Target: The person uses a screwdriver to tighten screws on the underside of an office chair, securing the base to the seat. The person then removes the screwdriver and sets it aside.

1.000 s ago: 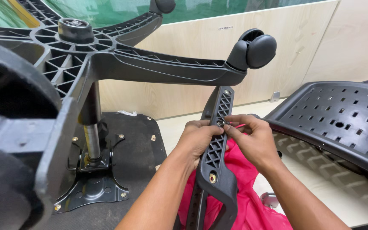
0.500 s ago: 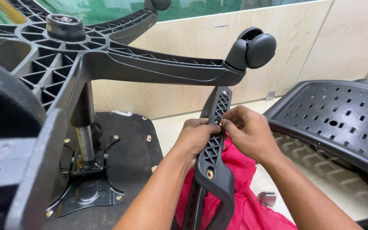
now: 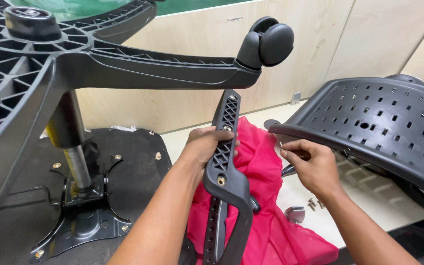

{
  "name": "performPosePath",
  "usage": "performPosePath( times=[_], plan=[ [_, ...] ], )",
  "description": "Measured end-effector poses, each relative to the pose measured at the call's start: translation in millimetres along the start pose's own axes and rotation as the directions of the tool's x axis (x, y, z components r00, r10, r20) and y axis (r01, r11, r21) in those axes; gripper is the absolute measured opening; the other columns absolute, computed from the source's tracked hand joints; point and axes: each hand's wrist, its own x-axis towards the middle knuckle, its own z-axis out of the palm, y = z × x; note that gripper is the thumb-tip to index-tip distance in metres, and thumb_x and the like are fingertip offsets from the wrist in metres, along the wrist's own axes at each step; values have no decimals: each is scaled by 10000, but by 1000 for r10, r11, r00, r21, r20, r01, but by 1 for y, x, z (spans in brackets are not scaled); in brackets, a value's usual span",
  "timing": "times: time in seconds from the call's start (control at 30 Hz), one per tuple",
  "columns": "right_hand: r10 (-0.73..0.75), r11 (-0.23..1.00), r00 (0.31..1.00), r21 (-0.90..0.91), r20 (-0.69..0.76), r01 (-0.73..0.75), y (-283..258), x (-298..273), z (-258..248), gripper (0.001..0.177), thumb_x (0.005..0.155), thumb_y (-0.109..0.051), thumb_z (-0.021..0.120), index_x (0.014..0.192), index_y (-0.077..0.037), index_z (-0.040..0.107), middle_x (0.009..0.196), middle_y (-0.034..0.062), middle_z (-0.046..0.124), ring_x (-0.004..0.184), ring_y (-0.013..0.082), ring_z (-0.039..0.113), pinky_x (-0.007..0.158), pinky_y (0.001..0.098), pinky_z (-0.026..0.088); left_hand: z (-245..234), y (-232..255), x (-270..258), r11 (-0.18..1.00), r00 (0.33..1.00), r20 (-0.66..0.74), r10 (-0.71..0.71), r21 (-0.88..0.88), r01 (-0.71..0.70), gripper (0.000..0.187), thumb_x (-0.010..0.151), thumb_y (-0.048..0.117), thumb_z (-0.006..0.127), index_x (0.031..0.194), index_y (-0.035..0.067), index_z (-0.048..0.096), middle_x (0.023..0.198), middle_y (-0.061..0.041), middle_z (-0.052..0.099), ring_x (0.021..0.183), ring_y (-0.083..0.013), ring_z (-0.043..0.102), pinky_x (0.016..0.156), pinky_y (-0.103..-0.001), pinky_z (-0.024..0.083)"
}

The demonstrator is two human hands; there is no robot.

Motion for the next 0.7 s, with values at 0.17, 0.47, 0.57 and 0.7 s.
performPosePath(
  times=[0.17, 0.47, 0.57, 0.7],
  plan=[
    [86, 975, 996, -204, -27, -89, 46, -9, -23, 207, 861, -149, 787, 1053, -73, 807, 904, 70, 813, 790, 128, 716, 732, 304, 550, -7, -5, 5, 998, 1000, -6, 0, -67, -1, 218, 789, 58, 739, 963, -73, 736, 761, -153, 726, 572, -192, 686, 536, -295, 587],
    [181, 886, 982, -442, 52, -140, 119, -25, -43, 175, 861, -117, 750, 1020, -81, 814, 976, 104, 819, 885, 216, 777, 834, 367, 576, -15, -6, 11, 991, 998, -14, -61, -124, 59, 266, 762, 36, 728, 999, -84, 736, 805, -167, 731, 596, -213, 693, 543, -306, 584],
    [174, 879, 981, -462, 81, -118, 137, -29, -46, 182, 864, -90, 725, 1027, -78, 804, 985, 115, 813, 907, 235, 782, 853, 378, 581, -12, -7, 11, 991, 999, -15, -45, -129, 43, 271, 762, 32, 733, 1004, -90, 733, 809, -171, 731, 601, -215, 697, 553, -300, 593],
    [70, 886, 997, -461, 39, -44, 152, -42, -47, 186, 823, -72, 747, 998, -60, 808, 1046, 129, 783, 931, 267, 755, 868, 379, 563, -8, -9, 9, 992, 999, -23, -24, -126, 20, 282, 758, 32, 734, 1011, -91, 733, 811, -172, 732, 609, -209, 701, 563, -290, 604]
  ],
)
